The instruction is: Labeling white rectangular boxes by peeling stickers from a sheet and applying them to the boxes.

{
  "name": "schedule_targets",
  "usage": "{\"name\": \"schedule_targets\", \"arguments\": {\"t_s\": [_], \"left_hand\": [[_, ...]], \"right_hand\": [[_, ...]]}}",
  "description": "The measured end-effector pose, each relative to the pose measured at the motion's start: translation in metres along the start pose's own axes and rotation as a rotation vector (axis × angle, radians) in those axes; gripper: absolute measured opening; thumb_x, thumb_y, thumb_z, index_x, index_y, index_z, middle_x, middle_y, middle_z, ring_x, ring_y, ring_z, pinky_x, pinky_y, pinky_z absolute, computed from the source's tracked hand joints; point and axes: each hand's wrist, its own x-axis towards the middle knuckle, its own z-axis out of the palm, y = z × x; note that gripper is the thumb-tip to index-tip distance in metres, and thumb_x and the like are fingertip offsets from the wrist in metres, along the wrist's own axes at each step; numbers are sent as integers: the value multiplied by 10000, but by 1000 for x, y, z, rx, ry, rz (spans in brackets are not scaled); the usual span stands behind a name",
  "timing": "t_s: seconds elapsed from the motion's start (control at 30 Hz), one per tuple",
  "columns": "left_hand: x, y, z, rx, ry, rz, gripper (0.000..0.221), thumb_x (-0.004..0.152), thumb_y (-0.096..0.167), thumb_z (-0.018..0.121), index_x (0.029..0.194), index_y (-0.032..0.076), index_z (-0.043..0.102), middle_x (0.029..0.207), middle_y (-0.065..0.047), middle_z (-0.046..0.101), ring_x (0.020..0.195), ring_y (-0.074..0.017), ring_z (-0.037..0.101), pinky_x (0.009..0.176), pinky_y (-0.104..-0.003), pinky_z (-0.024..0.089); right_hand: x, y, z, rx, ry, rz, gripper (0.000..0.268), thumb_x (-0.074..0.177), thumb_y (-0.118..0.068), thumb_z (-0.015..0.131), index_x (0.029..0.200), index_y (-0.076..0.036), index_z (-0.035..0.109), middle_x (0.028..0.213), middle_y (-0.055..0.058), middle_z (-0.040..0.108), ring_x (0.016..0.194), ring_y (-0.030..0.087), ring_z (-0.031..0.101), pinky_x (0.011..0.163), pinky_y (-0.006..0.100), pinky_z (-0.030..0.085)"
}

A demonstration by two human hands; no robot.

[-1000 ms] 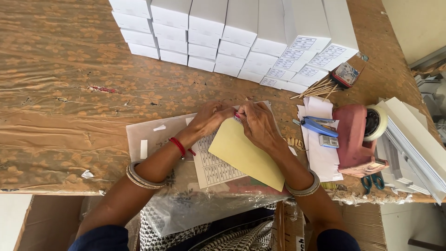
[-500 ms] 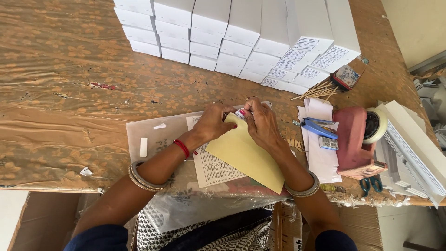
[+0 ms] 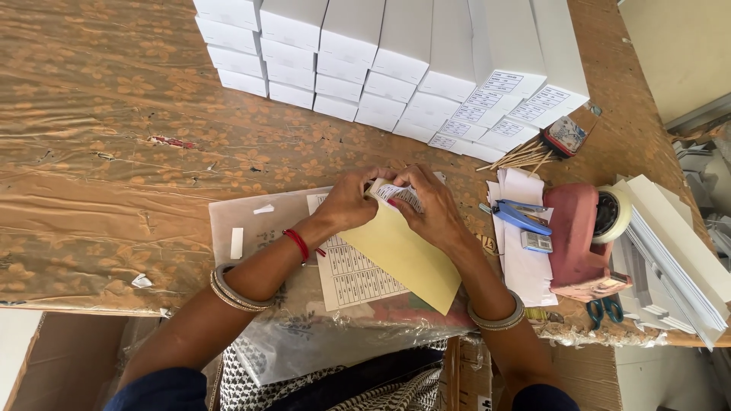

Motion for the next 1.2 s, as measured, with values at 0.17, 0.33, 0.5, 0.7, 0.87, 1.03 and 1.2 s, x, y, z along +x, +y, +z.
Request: {"name": "schedule_targets", "arguments": {"t_s": [0.17,0.33,0.5,0.7,0.87,1.03,1.2], "left_hand": [[7,-7,3,-121,51,-53,358,877,-8,667,1231,36,686,912,-63,739,783,-114,679,693,-283,560],[9,-12,0,-59,175,-46,232,944,95,750,1174,59,756,797,-29,689,654,-75,534,570,-265,453],[4,3,-3,-173,212,57,350,913,88,705,1251,165,655,744,63,645,634,16,553,561,-201,482],[6,-7,-1,-52,193,95,116,966,97,713,1069,76,762,673,14,641,541,-35,451,475,-249,364],[7,-7,1,-99,180,100,90,963,82,697,1030,42,743,687,12,686,556,-14,541,472,-241,412],[6,-6,3,-7,208,107,70,948,67,715,992,30,754,648,-22,675,521,-33,502,446,-259,373],[5,-6,4,37,231,106,67,937,74,726,981,32,754,637,-28,673,507,-40,502,437,-270,369]], "right_hand": [[-2,1,4,-73,62,27,440,837,-52,796,1223,-76,587,1191,148,599,1076,352,663,856,435,538],[-1,6,7,19,116,1,660,821,-82,823,1390,0,498,1179,176,600,1087,330,641,894,434,525],[-5,30,12,308,140,240,241,918,-11,760,1145,-10,678,1052,125,765,969,178,746,891,312,604],[-3,10,10,227,239,61,189,901,18,751,1080,-33,718,1060,120,733,966,180,756,807,298,610],[-3,1,9,-54,326,9,192,861,-5,800,1043,-51,759,1043,126,716,873,236,731,699,334,572],[-5,5,13,-164,374,-71,151,861,-30,814,1002,-61,770,1048,103,728,882,244,738,709,349,582],[-6,5,15,-119,356,-5,149,857,-10,813,993,-53,770,989,89,725,816,226,741,636,330,578]]}}
